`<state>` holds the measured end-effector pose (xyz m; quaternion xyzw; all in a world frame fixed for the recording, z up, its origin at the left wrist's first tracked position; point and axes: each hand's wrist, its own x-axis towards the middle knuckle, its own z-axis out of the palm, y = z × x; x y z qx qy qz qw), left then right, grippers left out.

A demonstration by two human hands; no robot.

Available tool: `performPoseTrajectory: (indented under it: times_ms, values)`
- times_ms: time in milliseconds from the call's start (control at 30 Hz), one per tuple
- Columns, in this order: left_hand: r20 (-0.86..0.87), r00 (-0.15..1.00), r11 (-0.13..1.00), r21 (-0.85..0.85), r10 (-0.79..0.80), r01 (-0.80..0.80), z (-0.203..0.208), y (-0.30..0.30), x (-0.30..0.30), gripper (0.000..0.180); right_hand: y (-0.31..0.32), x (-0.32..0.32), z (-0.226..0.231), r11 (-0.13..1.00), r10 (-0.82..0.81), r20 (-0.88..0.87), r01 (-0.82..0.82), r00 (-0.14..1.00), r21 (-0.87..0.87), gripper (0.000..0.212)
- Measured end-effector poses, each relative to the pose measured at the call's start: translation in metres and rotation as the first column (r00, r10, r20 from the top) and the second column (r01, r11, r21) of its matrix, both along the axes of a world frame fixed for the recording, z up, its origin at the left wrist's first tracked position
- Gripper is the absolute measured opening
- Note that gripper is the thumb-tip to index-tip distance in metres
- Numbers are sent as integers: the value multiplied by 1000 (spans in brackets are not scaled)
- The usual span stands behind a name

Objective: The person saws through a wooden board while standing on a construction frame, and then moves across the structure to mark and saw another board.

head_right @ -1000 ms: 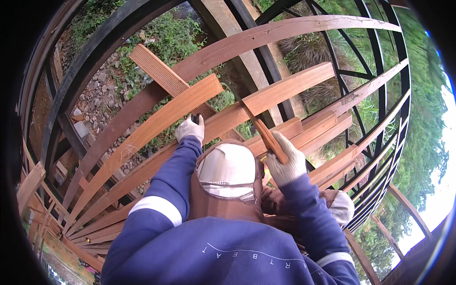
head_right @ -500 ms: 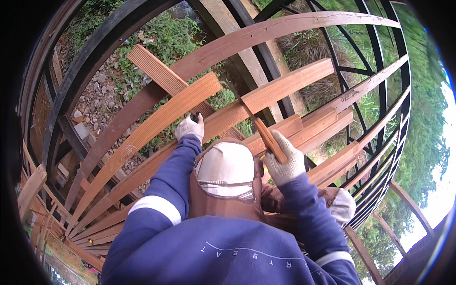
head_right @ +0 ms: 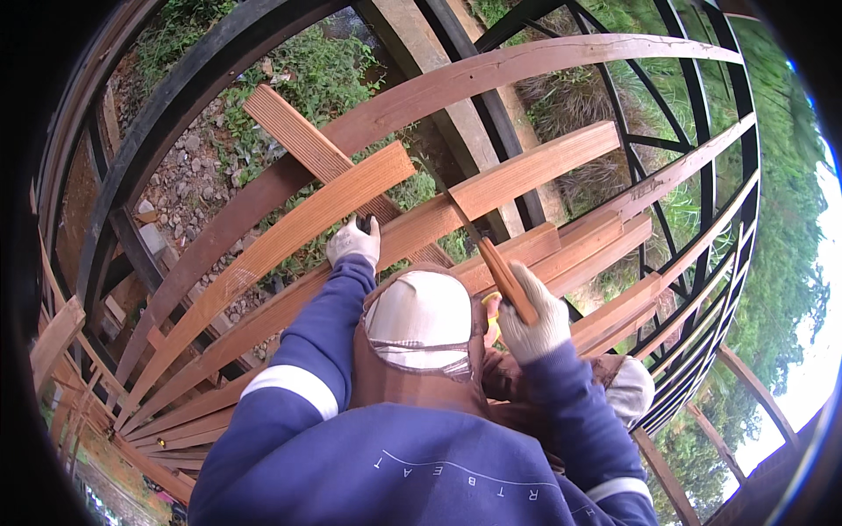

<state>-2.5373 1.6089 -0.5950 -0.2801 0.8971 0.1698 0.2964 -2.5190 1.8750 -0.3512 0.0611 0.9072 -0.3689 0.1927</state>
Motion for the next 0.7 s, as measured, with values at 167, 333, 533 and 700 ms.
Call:
performPoseTrajectory:
  times_ms: [167, 333, 533, 700]
  values:
    - [-55, 998, 999, -36, -16, 14, -1, 3, 4, 45, 44, 64, 113, 980, -179, 282, 196, 943, -34, 57]
    - [-34, 999, 999, 0, -39, 39, -1, 11, -3, 49, -5, -21, -41, 1000, -19, 42, 18, 999, 17, 54]
    - [51, 999, 1000, 26, 5, -7, 2, -3, -1, 54, 20, 25, 54, 996, 39, 109, -47, 993, 72, 56]
    - [87, 996, 999, 47, 1, -5, 3, 1, -2, 56, 40, 38, 96, 995, 45, 232, -65, 972, 77, 61]
